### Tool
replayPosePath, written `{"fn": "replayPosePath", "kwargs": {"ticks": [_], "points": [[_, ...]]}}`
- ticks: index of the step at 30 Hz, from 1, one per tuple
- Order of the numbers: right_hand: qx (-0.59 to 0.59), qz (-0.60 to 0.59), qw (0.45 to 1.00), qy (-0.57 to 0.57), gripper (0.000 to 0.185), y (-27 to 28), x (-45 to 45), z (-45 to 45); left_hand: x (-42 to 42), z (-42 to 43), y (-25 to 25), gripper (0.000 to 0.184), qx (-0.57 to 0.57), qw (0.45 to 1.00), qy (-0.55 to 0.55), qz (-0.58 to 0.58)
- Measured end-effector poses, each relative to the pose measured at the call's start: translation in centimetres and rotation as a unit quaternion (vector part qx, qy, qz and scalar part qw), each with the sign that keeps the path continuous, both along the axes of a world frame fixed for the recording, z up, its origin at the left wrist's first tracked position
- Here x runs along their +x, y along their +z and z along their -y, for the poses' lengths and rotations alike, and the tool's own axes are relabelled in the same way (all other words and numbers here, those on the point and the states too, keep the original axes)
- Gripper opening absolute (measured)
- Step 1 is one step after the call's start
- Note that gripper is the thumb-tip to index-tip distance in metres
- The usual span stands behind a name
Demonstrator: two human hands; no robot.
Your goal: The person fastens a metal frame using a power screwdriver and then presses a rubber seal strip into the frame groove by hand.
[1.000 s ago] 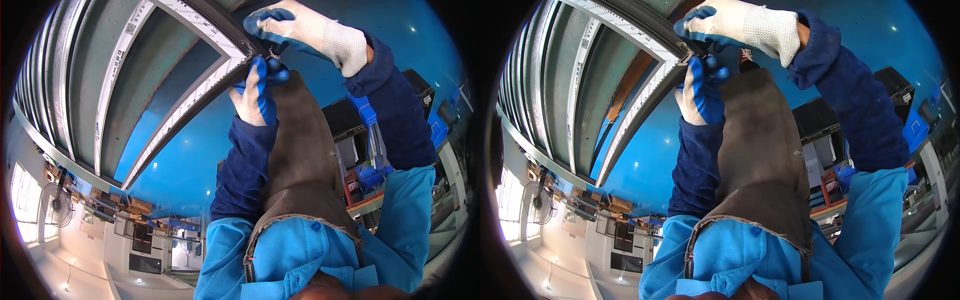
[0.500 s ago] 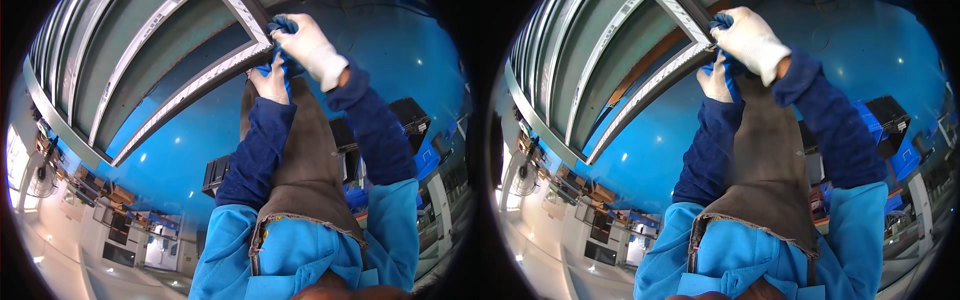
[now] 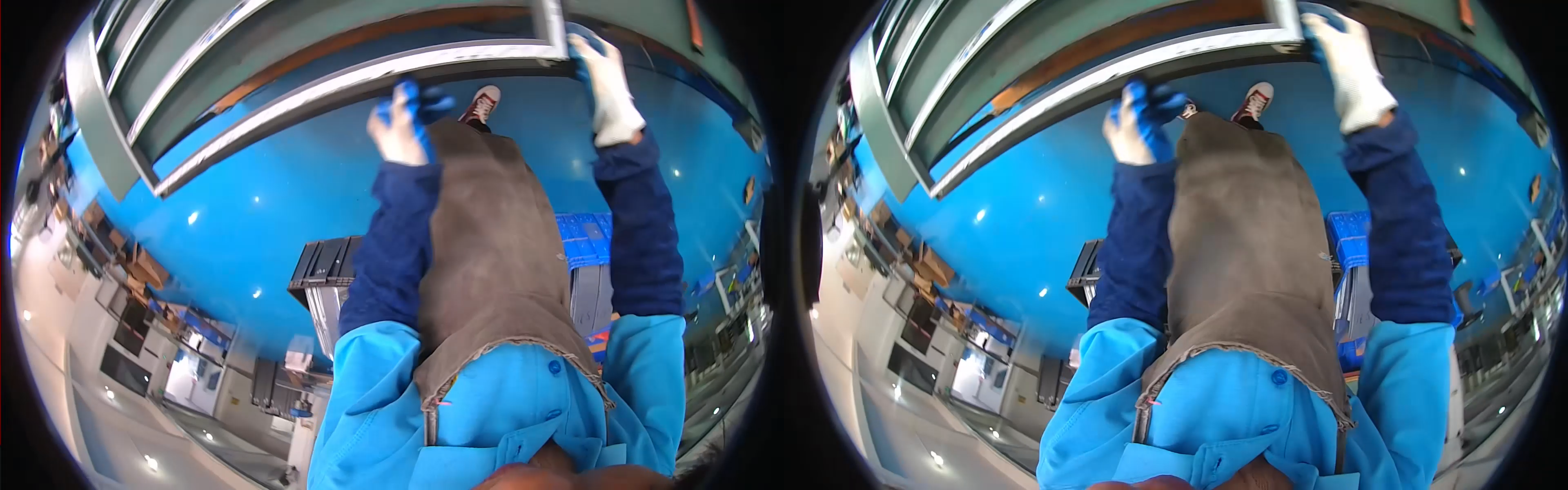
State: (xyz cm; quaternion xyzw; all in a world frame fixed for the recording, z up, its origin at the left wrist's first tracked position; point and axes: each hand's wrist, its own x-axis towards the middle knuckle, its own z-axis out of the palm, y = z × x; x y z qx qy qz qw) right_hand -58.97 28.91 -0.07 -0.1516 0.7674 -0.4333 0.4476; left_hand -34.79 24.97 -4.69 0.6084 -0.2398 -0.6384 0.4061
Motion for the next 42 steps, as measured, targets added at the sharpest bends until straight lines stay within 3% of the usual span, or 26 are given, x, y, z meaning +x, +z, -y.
{"fn": "replayPosePath", "kwargs": {"ticks": [2, 3, 4, 7, 8, 11, 12, 15, 17, 19, 22, 25, 29, 34, 42], "points": [[-0.084, 0.047, 0.995, -0.040, 0.035, -1.2, 0.2, -1.4, 0.7, 0.1, -0.6, 0.025, -0.003, 0.997, 0.068, 0.036], [-0.111, 0.073, 0.990, -0.054, 0.038, -1.1, 0.9, -1.7, 0.6, 1.0, 2.1, 0.025, 0.018, 1.000, 0.002, -0.017], [-0.011, 0.183, 0.960, -0.213, 0.041, -0.1, 2.6, -2.2, 1.2, 1.9, 3.5, 0.026, 0.041, 0.995, -0.065, -0.070], [-0.048, 0.276, 0.949, -0.145, 0.042, -1.9, 5.5, -6.8, 6.6, 4.2, 1.3, 0.028, 0.031, 0.998, 0.006, -0.060], [-0.009, 0.271, 0.949, -0.160, 0.042, -1.0, 8.0, -6.8, 8.6, 5.0, 0.7, 0.029, 0.025, 0.997, 0.039, -0.057], [0.023, 0.286, 0.950, -0.122, 0.043, 0.0, 14.8, -3.2, 10.6, 6.4, 2.1, 0.031, 0.034, 0.992, 0.056, -0.104], [0.017, 0.303, 0.949, -0.088, 0.043, 0.1, 17.0, -1.9, 9.5, 6.1, 2.4, 0.041, 0.068, 0.986, 0.139, -0.056], [0.000, 0.323, 0.946, -0.004, 0.045, 1.1, 21.4, 2.4, 11.6, 6.1, -0.9, 0.037, 0.035, 0.998, 0.023, -0.048], [0.008, 0.311, 0.950, -0.001, 0.046, 1.6, 23.4, 5.2, 14.2, 8.5, 0.5, 0.034, 0.016, 0.999, -0.006, -0.031], [0.021, 0.298, 0.954, -0.011, 0.047, 1.9, 25.2, 7.1, 19.3, 11.7, 3.3, 0.017, -0.041, 0.970, 0.237, -0.022], [0.031, 0.309, 0.950, 0.021, 0.046, 2.1, 28.0, 8.7, 24.1, 13.5, 1.1, 0.016, -0.062, 0.993, 0.101, 0.030], [0.041, 0.333, 0.940, 0.062, 0.048, 1.8, 31.5, 10.7, 23.6, 13.4, -1.6, 0.014, -0.055, 0.992, 0.102, 0.052], [0.036, 0.367, 0.922, 0.117, 0.046, 1.3, 35.2, 13.1, 25.5, 14.2, 3.9, 0.013, -0.056, 0.989, -0.009, 0.138], [0.062, 0.391, 0.918, 0.039, 0.040, 0.0, 39.2, 15.9, 27.8, 14.5, 1.9, 0.010, -0.134, 0.971, 0.040, 0.196], [0.060, 0.315, 0.946, 0.051, 0.031, -0.3, 40.7, 16.9, 26.5, 15.0, 1.9, 0.009, -0.163, 0.957, 0.104, 0.218]]}}
